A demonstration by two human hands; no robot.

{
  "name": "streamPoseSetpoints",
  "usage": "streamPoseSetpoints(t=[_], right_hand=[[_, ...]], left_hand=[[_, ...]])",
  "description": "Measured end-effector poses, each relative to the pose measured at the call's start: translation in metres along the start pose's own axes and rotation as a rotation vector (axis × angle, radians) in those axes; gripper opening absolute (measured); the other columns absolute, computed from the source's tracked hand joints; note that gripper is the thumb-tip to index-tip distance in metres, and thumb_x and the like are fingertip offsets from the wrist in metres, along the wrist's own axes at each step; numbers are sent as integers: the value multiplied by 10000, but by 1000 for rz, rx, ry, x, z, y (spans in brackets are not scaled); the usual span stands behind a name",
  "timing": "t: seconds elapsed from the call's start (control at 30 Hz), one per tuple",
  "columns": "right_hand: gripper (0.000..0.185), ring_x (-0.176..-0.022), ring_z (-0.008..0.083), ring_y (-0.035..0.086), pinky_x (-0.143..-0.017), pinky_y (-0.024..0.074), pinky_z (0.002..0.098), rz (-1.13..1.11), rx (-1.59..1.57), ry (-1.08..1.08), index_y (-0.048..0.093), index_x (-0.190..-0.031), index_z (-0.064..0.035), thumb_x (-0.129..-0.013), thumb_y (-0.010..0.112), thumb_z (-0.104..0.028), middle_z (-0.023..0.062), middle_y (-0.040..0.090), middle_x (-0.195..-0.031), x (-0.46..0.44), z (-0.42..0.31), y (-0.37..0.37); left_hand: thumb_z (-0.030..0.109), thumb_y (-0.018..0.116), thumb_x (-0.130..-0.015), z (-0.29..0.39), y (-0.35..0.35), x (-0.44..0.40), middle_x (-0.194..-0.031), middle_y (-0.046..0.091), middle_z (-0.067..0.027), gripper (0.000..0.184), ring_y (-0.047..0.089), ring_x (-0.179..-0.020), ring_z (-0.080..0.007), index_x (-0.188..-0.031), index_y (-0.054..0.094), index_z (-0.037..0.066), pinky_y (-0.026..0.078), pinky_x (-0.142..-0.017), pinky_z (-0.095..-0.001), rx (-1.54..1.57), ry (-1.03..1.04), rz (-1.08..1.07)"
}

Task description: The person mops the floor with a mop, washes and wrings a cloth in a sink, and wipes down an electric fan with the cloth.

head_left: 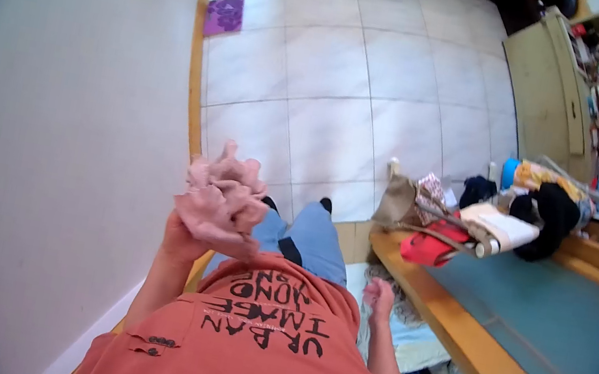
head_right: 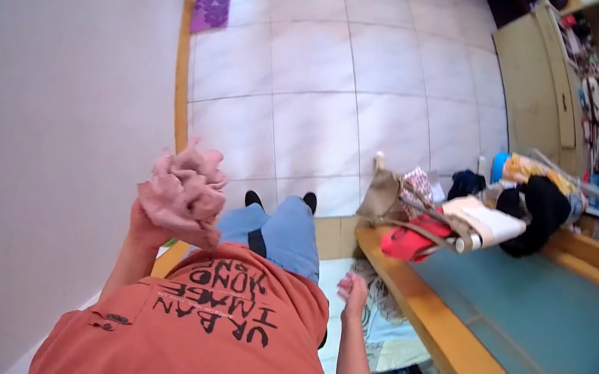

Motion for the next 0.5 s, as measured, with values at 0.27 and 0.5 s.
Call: streamPoseSetpoints(t=[0.27, 0.5], right_hand=[[308, -1023, 272, 587, -932, 428, 400, -434, 557, -1463, 624, -1104, -34, -815, 645, -139, 113, 631, -1046, 107, -312, 228], [310, -1135, 301, 545, -1015, 346, 479, -562, 711, -1706, 632, -1112, -55, -804, 609, -81, 107, 625, -1137, 36, -410, 293]], left_hand=[[441, 413, -976, -14, 73, -94, -1365, 479, -87, 540, 483, -1243, -223, -1371, 403, 74, 393, -1053, -418, -20, -212, -145], [367, 406, -1009, -20, 126, -206, -1348, 481, -73, 434, 448, -1264, -165, -1344, 434, 92, 394, -1051, -379, 345, -280, -237]])
Point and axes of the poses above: each hand's wrist, its own x-axis away from the middle knuckle, its own y-axis out of the palm, z = x × y, the point moved 2 cm from there along -x, towards the middle knuckle
